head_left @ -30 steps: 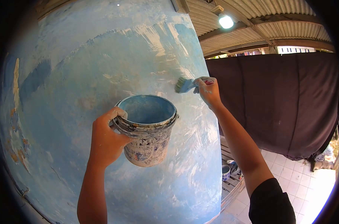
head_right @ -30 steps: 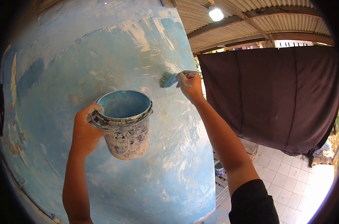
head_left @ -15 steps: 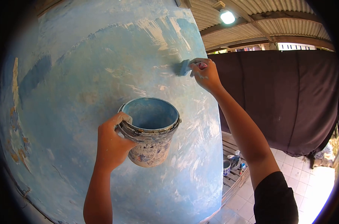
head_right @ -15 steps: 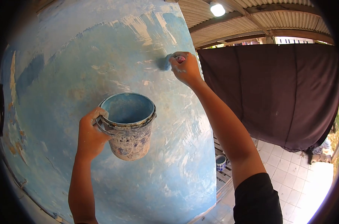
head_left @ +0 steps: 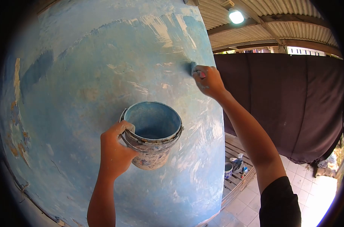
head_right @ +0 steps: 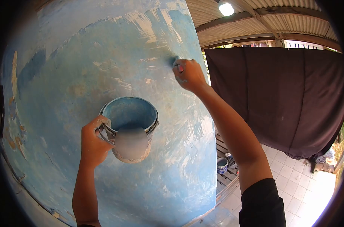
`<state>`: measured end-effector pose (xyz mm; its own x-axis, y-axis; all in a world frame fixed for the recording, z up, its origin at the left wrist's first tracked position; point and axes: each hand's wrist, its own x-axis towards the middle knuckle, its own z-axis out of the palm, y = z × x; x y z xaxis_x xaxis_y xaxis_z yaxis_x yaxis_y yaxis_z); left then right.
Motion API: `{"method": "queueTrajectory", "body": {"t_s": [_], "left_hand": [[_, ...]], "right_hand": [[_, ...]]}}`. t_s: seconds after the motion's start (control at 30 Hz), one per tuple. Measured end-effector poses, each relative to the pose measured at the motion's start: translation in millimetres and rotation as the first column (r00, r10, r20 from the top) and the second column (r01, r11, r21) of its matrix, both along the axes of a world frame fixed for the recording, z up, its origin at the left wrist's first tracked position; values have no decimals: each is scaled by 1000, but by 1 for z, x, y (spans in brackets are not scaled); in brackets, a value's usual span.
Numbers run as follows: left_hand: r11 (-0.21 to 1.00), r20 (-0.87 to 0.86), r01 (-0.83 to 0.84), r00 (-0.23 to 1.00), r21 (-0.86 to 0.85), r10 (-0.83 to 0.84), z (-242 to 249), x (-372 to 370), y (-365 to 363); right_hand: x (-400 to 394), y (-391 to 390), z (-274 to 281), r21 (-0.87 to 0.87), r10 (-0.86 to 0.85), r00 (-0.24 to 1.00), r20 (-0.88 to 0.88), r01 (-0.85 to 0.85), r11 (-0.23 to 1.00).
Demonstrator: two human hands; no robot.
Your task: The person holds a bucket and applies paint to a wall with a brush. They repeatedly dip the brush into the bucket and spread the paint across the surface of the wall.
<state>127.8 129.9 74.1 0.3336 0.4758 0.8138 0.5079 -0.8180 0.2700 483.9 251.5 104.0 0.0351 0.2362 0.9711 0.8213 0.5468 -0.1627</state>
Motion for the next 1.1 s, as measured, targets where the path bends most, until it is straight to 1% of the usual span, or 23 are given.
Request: {"method": "queueTrajectory", "body": {"t_s": [0.07, 0.1, 0.13, 0.17, 0.23, 0.33, 0.37, 0.4, 0.43, 0.5, 0.53, 0.57, 0.6, 0.63, 0.7, 0.73, 0.77, 0.87, 0.9, 0.97, 1.03, 1.07, 1.1], "left_hand": [[1000, -3, -6, 1000, 8, 6, -2, 0, 2], [1000, -7, -10, 1000, 6, 10, -2, 0, 1], [1000, -10, -21, 1000, 0, 21, -6, -1, 5], [999, -10, -33, 999, -12, 33, -7, -2, 5], [998, 16, -38, 999, -52, 39, -11, -3, 7], [996, 44, -49, 998, -76, 53, -21, -14, 12], [996, 51, -56, 997, -65, 60, -25, -18, 14], [996, 57, -66, 996, -68, 70, -26, -19, 14], [993, 61, -80, 994, -86, 85, -28, -21, 11], [989, 63, -103, 992, -107, 110, -32, -26, 11], [988, 38, -127, 991, -86, 131, -34, -28, 11], [987, 17, -151, 988, -61, 152, -35, -29, 11], [986, 21, -158, 987, -62, 159, -37, -30, 9], [988, 27, -146, 989, -53, 148, -38, -30, 11], [989, 33, -143, 989, -46, 144, -43, -31, 10], [988, 42, -146, 988, -56, 148, -42, -31, 9], [987, 48, -146, 988, -64, 149, -41, -32, 8], [978, 48, -195, 979, -79, 199, -42, -32, 4], [976, 49, -199, 978, -86, 204, -42, -33, 2], [979, 24, -197, 980, -61, 198, -42, -36, -2], [977, 27, -207, 978, -48, 208, -44, -37, -1], [976, 33, -216, 976, -33, 217, -44, -34, 1], [974, 34, -223, 974, -31, 224, -43, -34, 0]], "right_hand": [[-37, -12, -1, 18, 146, 982, 117, -149, 989], [-52, -22, 0, -23, 325, 937, 125, -325, 946], [-65, -25, -4, -70, 472, 876, 102, -467, 882], [-74, -25, -7, -111, 626, 779, 27, -620, 777], [-78, -9, -17, -124, 636, 771, -36, -635, 763], [-46, 15, -36, -131, 540, 832, -130, -554, 822], [-35, 16, -38, -66, 411, 911, -30, -412, 909], [-27, 15, -37, 1, 266, 964, -1, -266, 964], [-19, 17, -35, -22, 56, 998, 14, -56, 998], [-9, 22, -30, 64, 162, 986, -42, -159, 985], [-12, 18, -29, 66, 170, 985, -36, -167, 984], [-17, 12, -28, 40, 280, 958, -56, -278, 960], [-26, 4, -31, 11, 385, 919, -84, -385, 923], [-38, 4, -34, -9, 526, 843, -112, -531, 848], [-59, 4, -38, -99, 651, 742, -159, -668, 737], [-59, 11, -40, -171, 623, 768, -145, -640, 749], [-56, 17, -40, -167, 626, 765, -149, -643, 747], [-42, 24, -31, -43, 430, 898, -94, -435, 899], [-42, 23, -25, -51, 434, 896, -94, -440, 897], [-48, 18, -16, 147, 261, 965, -24, -255, 956], [-61, 6, -10, 122, 291, 957, -15, -287, 950], [-69, 5, -10, 31, 459, 888, -42, -458, 889], [-79, 3, -10, -56, 607, 790, -86, -612, 789]]}}
